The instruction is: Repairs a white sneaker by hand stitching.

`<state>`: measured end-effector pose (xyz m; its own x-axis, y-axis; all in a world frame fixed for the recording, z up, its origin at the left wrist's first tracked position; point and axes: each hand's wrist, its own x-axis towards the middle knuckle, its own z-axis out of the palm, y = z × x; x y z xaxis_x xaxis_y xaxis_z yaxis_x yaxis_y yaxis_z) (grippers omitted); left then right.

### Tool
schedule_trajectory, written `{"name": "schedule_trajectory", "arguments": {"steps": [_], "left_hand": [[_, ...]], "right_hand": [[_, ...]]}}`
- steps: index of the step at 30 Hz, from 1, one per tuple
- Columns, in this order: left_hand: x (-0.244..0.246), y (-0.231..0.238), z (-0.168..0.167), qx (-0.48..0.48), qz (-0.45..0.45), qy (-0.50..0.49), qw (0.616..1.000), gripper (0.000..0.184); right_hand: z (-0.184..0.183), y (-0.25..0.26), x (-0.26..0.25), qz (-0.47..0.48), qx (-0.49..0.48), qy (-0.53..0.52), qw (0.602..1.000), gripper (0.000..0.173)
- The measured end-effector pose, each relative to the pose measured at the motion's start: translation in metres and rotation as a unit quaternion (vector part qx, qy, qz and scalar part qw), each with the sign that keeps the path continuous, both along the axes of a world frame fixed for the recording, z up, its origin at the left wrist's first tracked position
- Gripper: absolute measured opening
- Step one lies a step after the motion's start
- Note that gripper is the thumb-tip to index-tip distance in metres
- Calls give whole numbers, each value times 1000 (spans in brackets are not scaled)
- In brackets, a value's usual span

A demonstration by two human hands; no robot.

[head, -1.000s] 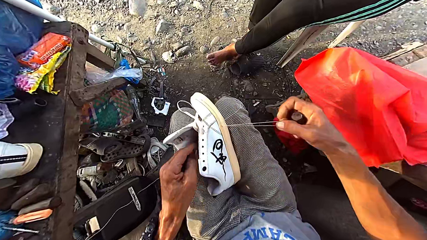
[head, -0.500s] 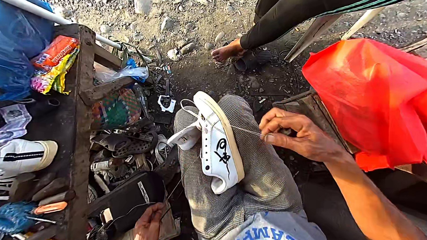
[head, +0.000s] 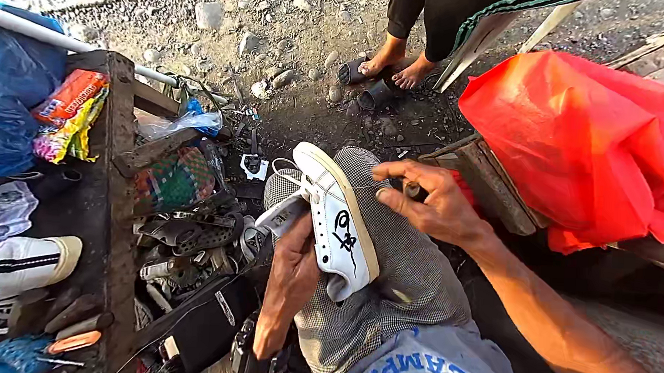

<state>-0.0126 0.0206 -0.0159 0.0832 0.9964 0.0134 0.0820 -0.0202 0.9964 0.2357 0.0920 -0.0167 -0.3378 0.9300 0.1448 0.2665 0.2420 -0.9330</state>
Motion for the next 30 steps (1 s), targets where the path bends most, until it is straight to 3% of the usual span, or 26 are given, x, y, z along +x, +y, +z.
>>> {"name": "schedule_trajectory", "arguments": {"steps": [7, 13, 17, 21, 23, 26, 27, 30], "left_hand": [[-2, 4, -2, -17, -2, -34, 999, 22], [10, 6, -10, -20, 50, -99, 994, 18], [14, 9, -13, -29, 80, -93, 992, 20], [1, 9, -6, -63, 16, -93, 994, 26], [-11, 6, 1, -134, -26, -170, 976, 31], [-20, 4, 7, -227, -47, -378, 896, 40], [-15, 4, 10, -234, -28, -398, 886, 41], [12, 8, 23, -253, 82, -313, 912, 36]], "right_hand": [[-8, 5, -31, 35, -60, 83, 994, 17], [-18, 3, -39, 25, -23, 125, 992, 12], [-19, 8, -42, 41, -25, 106, 993, 10], [-4, 18, -27, 90, -50, 12, 995, 15], [7, 20, -6, 96, -59, -58, 992, 17], [17, 21, 29, 56, -82, -107, 989, 35], [18, 20, 35, 50, -83, -96, 991, 39], [10, 8, 23, 73, -72, 4, 995, 37]]}}
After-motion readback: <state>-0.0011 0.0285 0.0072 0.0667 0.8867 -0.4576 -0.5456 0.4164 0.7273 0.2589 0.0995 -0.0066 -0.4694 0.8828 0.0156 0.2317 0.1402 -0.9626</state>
